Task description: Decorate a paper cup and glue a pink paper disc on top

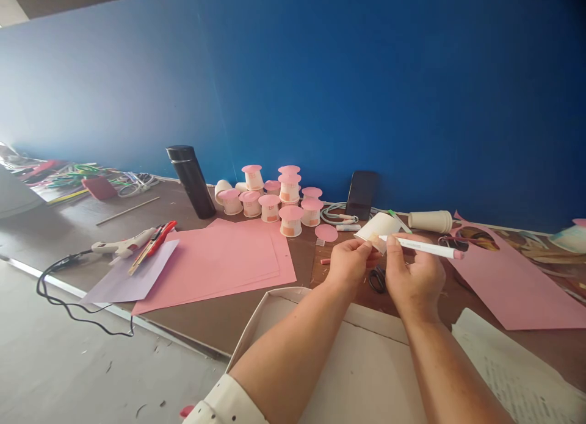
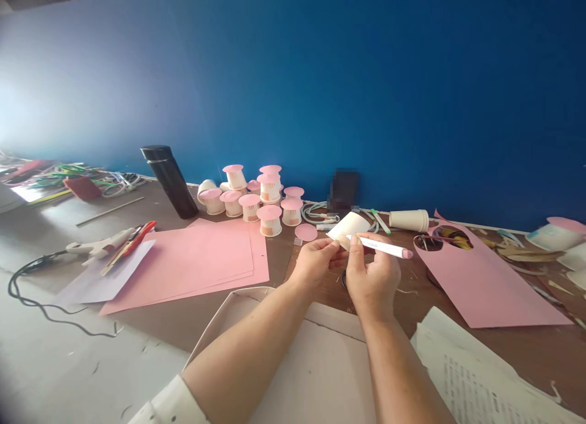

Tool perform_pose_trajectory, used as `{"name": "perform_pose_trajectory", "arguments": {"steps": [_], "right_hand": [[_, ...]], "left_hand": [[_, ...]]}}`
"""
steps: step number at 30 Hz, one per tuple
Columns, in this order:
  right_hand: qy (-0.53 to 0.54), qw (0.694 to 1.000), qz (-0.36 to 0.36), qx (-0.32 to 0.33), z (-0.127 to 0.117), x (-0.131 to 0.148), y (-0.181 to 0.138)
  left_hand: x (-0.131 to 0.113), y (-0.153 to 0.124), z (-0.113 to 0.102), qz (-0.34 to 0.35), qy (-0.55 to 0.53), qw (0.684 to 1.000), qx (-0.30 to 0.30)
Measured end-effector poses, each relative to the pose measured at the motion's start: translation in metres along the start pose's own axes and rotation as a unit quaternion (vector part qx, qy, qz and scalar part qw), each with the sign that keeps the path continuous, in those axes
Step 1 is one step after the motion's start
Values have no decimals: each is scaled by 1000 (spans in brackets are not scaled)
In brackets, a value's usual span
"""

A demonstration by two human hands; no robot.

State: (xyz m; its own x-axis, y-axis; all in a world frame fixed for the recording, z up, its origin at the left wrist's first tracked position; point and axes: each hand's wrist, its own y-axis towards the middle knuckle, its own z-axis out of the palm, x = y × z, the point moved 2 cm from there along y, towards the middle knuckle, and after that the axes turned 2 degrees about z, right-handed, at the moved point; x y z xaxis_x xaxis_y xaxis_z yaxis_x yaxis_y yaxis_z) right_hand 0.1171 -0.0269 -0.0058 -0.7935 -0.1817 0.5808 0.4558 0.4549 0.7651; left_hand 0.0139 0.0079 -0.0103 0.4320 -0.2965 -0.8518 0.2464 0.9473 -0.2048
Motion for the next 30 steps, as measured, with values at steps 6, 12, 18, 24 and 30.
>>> {"name": "perform_pose_trajectory", "arguments": {"steps": [6,12,18,24,30], "right_hand": [[4,1000,18,-6,0,-1,-1],[6,996,86,7,0,-5,9],[-66,979,172,92,22,-28,47],[-153,946,229,169,69,-64,54],[-177,926,224,248,103,-83,58]], "left_hand": [[-3,0,-1,6,-10,999,-31],[1,6,-6,15,-54,996,-72],[10,14,-9,35,-71,992,-99],[16,22,-13,54,-65,986,-141],[22,27,-15,61,-61,985,-150]]}}
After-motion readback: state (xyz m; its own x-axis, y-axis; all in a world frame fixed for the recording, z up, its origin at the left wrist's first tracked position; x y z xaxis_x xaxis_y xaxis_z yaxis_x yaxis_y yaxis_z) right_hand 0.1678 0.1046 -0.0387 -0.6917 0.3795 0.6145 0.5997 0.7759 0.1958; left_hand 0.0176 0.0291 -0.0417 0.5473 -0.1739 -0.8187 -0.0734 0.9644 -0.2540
